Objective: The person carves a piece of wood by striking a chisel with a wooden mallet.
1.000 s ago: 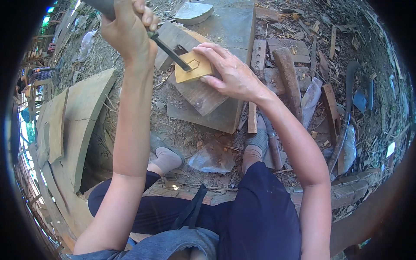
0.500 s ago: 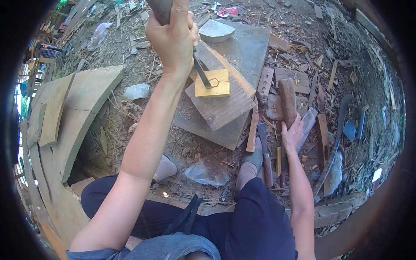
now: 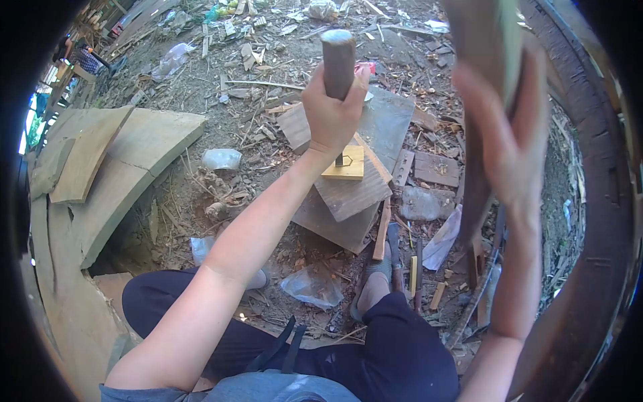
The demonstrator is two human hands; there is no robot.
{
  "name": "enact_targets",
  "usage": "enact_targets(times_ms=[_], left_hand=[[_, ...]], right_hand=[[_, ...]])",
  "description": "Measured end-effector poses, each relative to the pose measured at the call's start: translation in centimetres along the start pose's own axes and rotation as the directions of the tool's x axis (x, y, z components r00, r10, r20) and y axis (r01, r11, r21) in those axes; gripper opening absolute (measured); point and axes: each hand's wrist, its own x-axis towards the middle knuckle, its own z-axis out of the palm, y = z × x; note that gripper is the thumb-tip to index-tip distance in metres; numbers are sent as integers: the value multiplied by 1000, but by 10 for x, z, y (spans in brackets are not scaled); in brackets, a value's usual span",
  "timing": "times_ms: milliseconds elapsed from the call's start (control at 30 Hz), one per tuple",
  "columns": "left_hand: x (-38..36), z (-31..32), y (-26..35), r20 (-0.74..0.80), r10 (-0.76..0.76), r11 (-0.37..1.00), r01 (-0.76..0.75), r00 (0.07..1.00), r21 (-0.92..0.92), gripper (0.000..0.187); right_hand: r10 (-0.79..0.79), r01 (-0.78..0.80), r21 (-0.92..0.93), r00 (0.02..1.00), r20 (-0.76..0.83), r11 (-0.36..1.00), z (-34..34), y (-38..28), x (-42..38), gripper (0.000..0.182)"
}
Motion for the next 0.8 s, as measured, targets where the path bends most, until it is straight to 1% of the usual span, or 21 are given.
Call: enact_targets(times_ms=[33,67,100,133,167,200,233,300,333,367,400,433,467,500,533,567,600,667,700,733,800], left_hand=[[-1,-1,4,23,-66,998,66,998,8,22],[-1,-1,5,16,-63,998,63,998,-11,22],[-2,0,4,-27,8,1000,-9,1000,-13,21],[-3,0,4,-74,82,996,-83,994,-14,20],[-4,-2,4,-51,48,999,-47,998,26,20],[-5,-4,4,-54,45,999,-45,998,4,20],[-5,-3,2,-47,57,998,-56,997,17,20],[-5,0,5,-25,46,999,-46,999,-5,21],[-4,1,7,-28,44,999,-45,999,-19,21],[-4,1,8,-24,58,998,-59,998,-9,21],[-9,2,8,-12,66,998,-66,998,1,21],[-8,1,6,10,56,998,-56,998,7,21],[-9,1,7,13,51,999,-51,999,-1,21],[-8,1,5,20,28,1000,-28,999,3,21],[-5,2,4,25,12,1000,-12,1000,11,21],[-4,2,5,0,48,999,-48,999,5,21],[-5,4,5,16,51,999,-51,999,9,21],[-9,13,4,47,69,996,-71,996,45,21],[-9,16,3,69,86,995,-89,994,48,21],[-9,17,5,81,76,996,-80,994,42,21],[-10,15,8,94,71,993,-79,993,83,22]], right_hand=[[-10,10,-16,1000,-1,1000,-1,-23,15,65],[-97,99,-21,994,52,995,0,-45,27,64],[-181,184,-21,978,108,983,1,-58,36,63],[-71,129,-197,958,277,972,4,-57,42,55],[-22,178,-335,907,421,925,13,-55,43,62],[65,229,-459,838,541,858,18,-57,41,68],[76,231,-483,841,535,845,15,-65,45,68],[173,200,-483,764,621,853,8,-80,59,71],[-41,282,-322,807,590,904,3,-81,61,66],[16,111,-220,861,508,969,-5,-88,64,63],[101,-65,-98,899,427,993,-16,-98,65,59],[139,-87,-165,931,338,982,-20,-108,65,51],[147,-93,-173,930,336,980,-16,-108,59,51],[14,91,-273,933,360,958,-7,-103,51,53],[-120,274,-360,910,397,892,2,-92,43,55],[5,247,-436,866,500,865,7,-59,37,67],[114,191,-505,851,512,842,6,-57,32,79],[211,196,-556,785,582,808,-9,-72,47,80],[177,135,-424,765,619,895,-16,-73,55,81],[2,224,-334,828,561,915,-24,-71,61,78],[200,-132,-193,897,394,972,-54,-75,71,76]])
